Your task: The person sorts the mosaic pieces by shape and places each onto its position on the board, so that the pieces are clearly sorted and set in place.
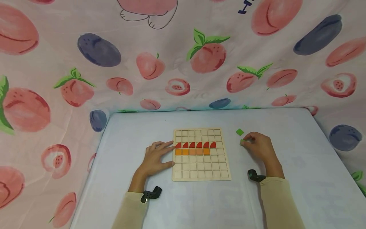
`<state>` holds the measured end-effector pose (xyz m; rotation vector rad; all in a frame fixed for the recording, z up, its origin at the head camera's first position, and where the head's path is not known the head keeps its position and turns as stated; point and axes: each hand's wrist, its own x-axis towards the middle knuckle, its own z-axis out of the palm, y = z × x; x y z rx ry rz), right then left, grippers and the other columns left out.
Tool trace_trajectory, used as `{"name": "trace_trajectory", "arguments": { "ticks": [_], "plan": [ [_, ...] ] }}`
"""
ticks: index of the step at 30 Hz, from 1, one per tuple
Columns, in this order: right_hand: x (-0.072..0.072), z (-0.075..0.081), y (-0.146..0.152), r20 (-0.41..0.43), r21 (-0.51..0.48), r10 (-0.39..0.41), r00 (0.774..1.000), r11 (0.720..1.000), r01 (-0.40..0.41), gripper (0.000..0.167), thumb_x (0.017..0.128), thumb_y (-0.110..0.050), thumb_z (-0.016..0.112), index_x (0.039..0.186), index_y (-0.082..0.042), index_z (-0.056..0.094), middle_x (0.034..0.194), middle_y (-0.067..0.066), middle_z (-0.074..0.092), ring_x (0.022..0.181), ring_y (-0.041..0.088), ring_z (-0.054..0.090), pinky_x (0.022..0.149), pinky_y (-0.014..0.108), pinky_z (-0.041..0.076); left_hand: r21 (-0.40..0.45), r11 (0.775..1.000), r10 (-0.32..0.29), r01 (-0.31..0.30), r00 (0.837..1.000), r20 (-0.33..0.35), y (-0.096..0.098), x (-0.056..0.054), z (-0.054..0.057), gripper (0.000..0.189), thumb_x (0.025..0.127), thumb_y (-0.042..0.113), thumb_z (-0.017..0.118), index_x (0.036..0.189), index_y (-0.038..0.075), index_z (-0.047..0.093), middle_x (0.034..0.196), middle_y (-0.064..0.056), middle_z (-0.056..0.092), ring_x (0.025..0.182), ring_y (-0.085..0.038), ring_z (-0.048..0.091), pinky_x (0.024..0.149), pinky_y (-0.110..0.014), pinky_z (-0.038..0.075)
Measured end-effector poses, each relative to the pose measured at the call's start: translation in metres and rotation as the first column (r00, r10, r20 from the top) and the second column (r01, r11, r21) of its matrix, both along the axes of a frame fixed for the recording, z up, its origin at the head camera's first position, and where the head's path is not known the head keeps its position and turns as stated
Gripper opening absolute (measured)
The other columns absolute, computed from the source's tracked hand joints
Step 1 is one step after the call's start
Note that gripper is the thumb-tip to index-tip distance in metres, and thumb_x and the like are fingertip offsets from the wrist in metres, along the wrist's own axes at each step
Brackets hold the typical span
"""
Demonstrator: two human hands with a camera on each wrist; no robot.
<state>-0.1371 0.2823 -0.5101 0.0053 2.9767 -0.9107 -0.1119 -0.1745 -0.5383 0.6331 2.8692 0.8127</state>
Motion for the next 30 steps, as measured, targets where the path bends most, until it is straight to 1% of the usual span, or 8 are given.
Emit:
{"name": "trace_trajectory", "arguments": {
  "ticks": [4, 6, 12, 16, 20, 23, 26, 30],
  "plan": [
    [0.002, -0.001, -0.002, -0.02, -0.012, -0.001, 1.0, 1.0, 0.0, 0.02, 0.09, -0.025, 0.078, 0.097, -0.007, 0.07, 0.091, 0.011, 0.071, 0.086, 0.026, 0.06, 0.075, 0.038, 0.046, -0.003, 1.0, 0.0, 0.0, 1.0, 0.003, 0.0, 0.0, 0.0, 0.068, 0.084, 0.05, 0.074, 0.147, 0.031, 0.056, 0.16, 0.014, 0.043, 0.142, -0.024, 0.036, 0.103, -0.051, 0.028],
    [0.003, 0.0, -0.004, -0.026, -0.039, 0.0, 1.0, 0.999, -0.001, 0.02, 0.09, -0.026, 0.078, 0.096, -0.008, 0.071, 0.089, 0.009, 0.072, 0.083, 0.022, 0.061, 0.073, 0.034, 0.046, -0.004, 1.0, 0.0, 0.0, 1.0, 0.004, 0.0, 0.0, 0.0, 0.068, 0.084, 0.05, 0.074, 0.147, 0.031, 0.056, 0.16, 0.014, 0.043, 0.142, -0.024, 0.035, 0.103, -0.051, 0.028],
    [0.004, 0.002, -0.012, -0.001, -0.136, 0.0, 1.0, 0.991, 0.0, 0.02, 0.091, -0.028, 0.078, 0.099, -0.011, 0.072, 0.092, 0.007, 0.074, 0.084, 0.019, 0.064, 0.076, 0.032, 0.049, -0.007, 1.0, -0.002, 0.002, 1.0, 0.002, 0.0, -0.001, -0.001, 0.068, 0.085, 0.05, 0.074, 0.148, 0.031, 0.056, 0.161, 0.015, 0.042, 0.143, -0.024, 0.035, 0.104, -0.052, 0.028],
    [0.004, 0.003, -0.018, 0.005, -0.18, 0.013, 1.0, 0.984, -0.012, 0.019, 0.092, -0.028, 0.078, 0.1, -0.012, 0.073, 0.094, 0.006, 0.074, 0.086, 0.019, 0.064, 0.077, 0.031, 0.05, -0.01, 1.0, -0.005, 0.005, 1.0, -0.002, -0.001, -0.001, -0.002, 0.068, 0.084, 0.05, 0.074, 0.148, 0.032, 0.056, 0.161, 0.015, 0.042, 0.142, -0.024, 0.035, 0.104, -0.052, 0.029],
    [0.004, 0.003, -0.025, 0.008, -0.211, 0.037, 0.999, 0.977, -0.035, 0.022, 0.093, -0.031, 0.076, 0.102, -0.011, 0.074, 0.096, 0.006, 0.075, 0.085, 0.016, 0.064, 0.076, 0.029, 0.049, -0.013, 1.0, -0.008, 0.008, 1.0, -0.002, -0.001, -0.002, -0.003, 0.068, 0.085, 0.05, 0.073, 0.148, 0.032, 0.056, 0.161, 0.015, 0.042, 0.143, -0.024, 0.035, 0.104, -0.052, 0.029],
    [0.004, 0.003, -0.031, 0.02, -0.251, 0.051, 0.998, 0.967, -0.044, 0.024, 0.093, -0.033, 0.076, 0.102, -0.011, 0.074, 0.096, 0.006, 0.074, 0.084, 0.015, 0.063, 0.074, 0.027, 0.05, -0.012, 1.0, -0.009, 0.009, 1.0, -0.003, -0.001, -0.002, -0.003, 0.068, 0.085, 0.05, 0.073, 0.148, 0.032, 0.056, 0.161, 0.015, 0.042, 0.143, -0.024, 0.035, 0.104, -0.052, 0.028],
    [0.004, 0.003, -0.038, 0.064, -0.353, 0.076, 0.995, 0.934, -0.048, 0.025, 0.093, -0.029, 0.076, 0.104, -0.007, 0.073, 0.095, 0.01, 0.076, 0.079, 0.016, 0.069, 0.071, 0.026, 0.054, -0.009, 1.0, -0.01, 0.01, 1.0, -0.002, -0.001, -0.001, -0.003, 0.068, 0.085, 0.05, 0.074, 0.148, 0.032, 0.056, 0.161, 0.014, 0.042, 0.143, -0.024, 0.035, 0.104, -0.053, 0.028],
    [0.003, 0.001, -0.048, 0.121, -0.473, 0.108, 0.987, 0.88, -0.038, 0.026, 0.094, -0.024, 0.075, 0.107, -0.003, 0.07, 0.093, 0.015, 0.077, 0.073, 0.019, 0.075, 0.07, 0.027, 0.059, -0.008, 1.0, -0.01, 0.01, 1.0, -0.001, -0.001, -0.002, -0.003, 0.068, 0.085, 0.05, 0.073, 0.148, 0.032, 0.056, 0.161, 0.014, 0.042, 0.143, -0.024, 0.035, 0.104, -0.053, 0.028]
  ]
}}
